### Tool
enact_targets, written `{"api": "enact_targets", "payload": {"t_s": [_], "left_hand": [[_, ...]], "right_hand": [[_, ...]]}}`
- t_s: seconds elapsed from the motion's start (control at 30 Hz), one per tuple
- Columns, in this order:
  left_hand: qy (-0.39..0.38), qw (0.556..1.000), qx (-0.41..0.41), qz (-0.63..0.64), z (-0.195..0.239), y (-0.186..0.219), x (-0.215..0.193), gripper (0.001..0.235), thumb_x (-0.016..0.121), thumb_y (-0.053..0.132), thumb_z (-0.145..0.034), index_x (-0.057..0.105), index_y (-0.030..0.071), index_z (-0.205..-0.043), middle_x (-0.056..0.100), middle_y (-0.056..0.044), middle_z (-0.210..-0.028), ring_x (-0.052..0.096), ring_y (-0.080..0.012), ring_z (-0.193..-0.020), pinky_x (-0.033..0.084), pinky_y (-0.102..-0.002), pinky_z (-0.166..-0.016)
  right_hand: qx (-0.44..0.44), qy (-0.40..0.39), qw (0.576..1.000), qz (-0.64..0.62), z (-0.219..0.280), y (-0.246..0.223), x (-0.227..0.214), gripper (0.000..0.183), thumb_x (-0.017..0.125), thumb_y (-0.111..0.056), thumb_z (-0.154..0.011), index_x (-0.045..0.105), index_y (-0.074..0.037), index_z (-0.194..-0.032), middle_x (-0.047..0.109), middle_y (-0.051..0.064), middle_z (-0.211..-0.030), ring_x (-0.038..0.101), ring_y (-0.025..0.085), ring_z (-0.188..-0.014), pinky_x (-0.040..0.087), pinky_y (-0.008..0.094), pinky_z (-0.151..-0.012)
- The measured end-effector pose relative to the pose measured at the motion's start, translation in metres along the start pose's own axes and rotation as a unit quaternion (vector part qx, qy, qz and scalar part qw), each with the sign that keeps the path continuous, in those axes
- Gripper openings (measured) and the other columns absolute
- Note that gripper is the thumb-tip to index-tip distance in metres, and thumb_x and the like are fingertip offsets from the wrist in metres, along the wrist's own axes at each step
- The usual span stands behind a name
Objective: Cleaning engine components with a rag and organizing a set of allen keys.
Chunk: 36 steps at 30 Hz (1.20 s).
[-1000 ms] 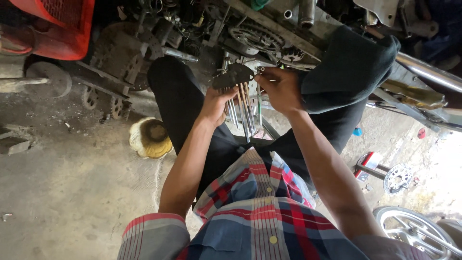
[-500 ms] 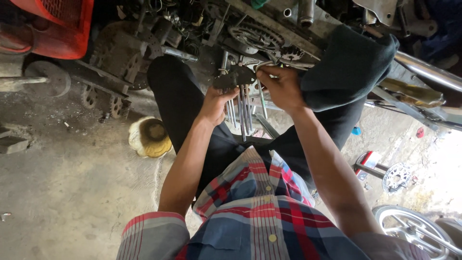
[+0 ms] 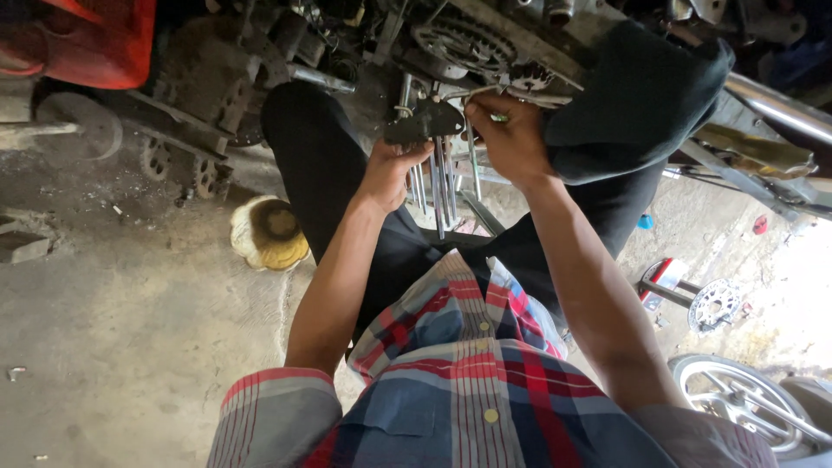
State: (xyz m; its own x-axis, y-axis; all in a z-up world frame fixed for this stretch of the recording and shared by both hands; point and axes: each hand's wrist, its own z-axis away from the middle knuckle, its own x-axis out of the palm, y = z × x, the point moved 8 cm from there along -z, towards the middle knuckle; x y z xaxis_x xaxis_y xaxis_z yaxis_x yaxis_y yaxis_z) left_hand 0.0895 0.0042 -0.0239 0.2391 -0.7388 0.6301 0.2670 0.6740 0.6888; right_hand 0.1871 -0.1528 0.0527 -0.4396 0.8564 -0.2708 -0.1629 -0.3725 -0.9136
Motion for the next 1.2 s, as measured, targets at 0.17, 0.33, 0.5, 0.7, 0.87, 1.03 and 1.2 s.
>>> {"api": "enact_targets", "payload": {"t_s": [0.17,0.33,0.5,0.7,0.87,1.03,1.2], "left_hand": [[0.009,1.000,-0.026,-0.011,0.000,0.008,0.007,0.008,0.075,0.006,-0.090,0.073,0.009,-0.097,0.073,-0.002,-0.088,0.065,-0.0145,-0.080,0.052,-0.033,-0.066],[0.012,1.000,-0.014,-0.007,-0.003,0.002,0.000,0.007,0.076,0.004,-0.091,0.071,0.008,-0.093,0.071,-0.002,-0.088,0.064,-0.0151,-0.080,0.052,-0.034,-0.067],[0.009,1.000,-0.018,-0.018,-0.002,0.000,-0.002,0.006,0.076,0.005,-0.092,0.071,0.008,-0.093,0.071,-0.002,-0.088,0.064,-0.0146,-0.082,0.052,-0.035,-0.067],[0.008,1.000,-0.018,0.016,-0.005,-0.009,-0.006,0.010,0.079,0.004,-0.090,0.073,0.007,-0.097,0.072,-0.002,-0.090,0.064,-0.0143,-0.083,0.052,-0.033,-0.073],[0.010,1.000,-0.007,0.003,-0.004,-0.004,-0.005,0.013,0.080,0.003,-0.090,0.074,0.008,-0.100,0.071,0.000,-0.091,0.063,-0.0126,-0.083,0.051,-0.031,-0.072],[0.003,1.000,-0.011,0.008,-0.002,-0.002,-0.001,0.011,0.079,0.003,-0.090,0.074,0.007,-0.100,0.071,-0.001,-0.090,0.062,-0.0138,-0.080,0.050,-0.032,-0.068],[0.048,0.998,-0.024,0.015,-0.004,-0.009,-0.011,0.019,0.079,0.001,-0.085,0.073,0.009,-0.102,0.073,0.000,-0.094,0.066,-0.0129,-0.086,0.055,-0.032,-0.075]], "right_hand": [[0.008,0.005,1.000,0.014,-0.001,-0.004,-0.001,0.022,0.067,-0.017,-0.104,0.074,-0.003,-0.120,0.075,0.007,-0.104,0.069,0.010,-0.084,0.061,0.027,-0.071],[0.017,-0.004,1.000,0.023,-0.001,-0.013,0.001,0.024,0.066,-0.018,-0.104,0.073,-0.004,-0.121,0.075,0.007,-0.106,0.071,0.011,-0.084,0.062,0.027,-0.071],[0.032,-0.005,0.999,0.030,0.000,-0.010,0.002,0.024,0.066,-0.019,-0.104,0.073,-0.005,-0.121,0.075,0.005,-0.105,0.070,0.010,-0.083,0.063,0.027,-0.070],[0.044,0.012,0.999,0.004,0.001,-0.003,0.001,0.024,0.068,-0.020,-0.103,0.074,-0.006,-0.121,0.075,0.004,-0.102,0.068,0.009,-0.082,0.060,0.026,-0.070],[0.026,0.015,0.999,0.013,0.003,-0.009,0.001,0.023,0.068,-0.019,-0.103,0.074,-0.005,-0.119,0.077,0.005,-0.103,0.068,0.008,-0.082,0.059,0.027,-0.069],[0.009,0.017,1.000,0.021,0.006,-0.009,0.001,0.021,0.068,-0.018,-0.104,0.074,-0.005,-0.119,0.076,0.004,-0.102,0.067,0.007,-0.082,0.059,0.026,-0.071],[-0.010,0.016,1.000,0.022,0.004,-0.009,0.003,0.019,0.067,-0.017,-0.105,0.074,-0.004,-0.117,0.074,0.004,-0.097,0.061,0.006,-0.079,0.053,0.025,-0.070]]}}
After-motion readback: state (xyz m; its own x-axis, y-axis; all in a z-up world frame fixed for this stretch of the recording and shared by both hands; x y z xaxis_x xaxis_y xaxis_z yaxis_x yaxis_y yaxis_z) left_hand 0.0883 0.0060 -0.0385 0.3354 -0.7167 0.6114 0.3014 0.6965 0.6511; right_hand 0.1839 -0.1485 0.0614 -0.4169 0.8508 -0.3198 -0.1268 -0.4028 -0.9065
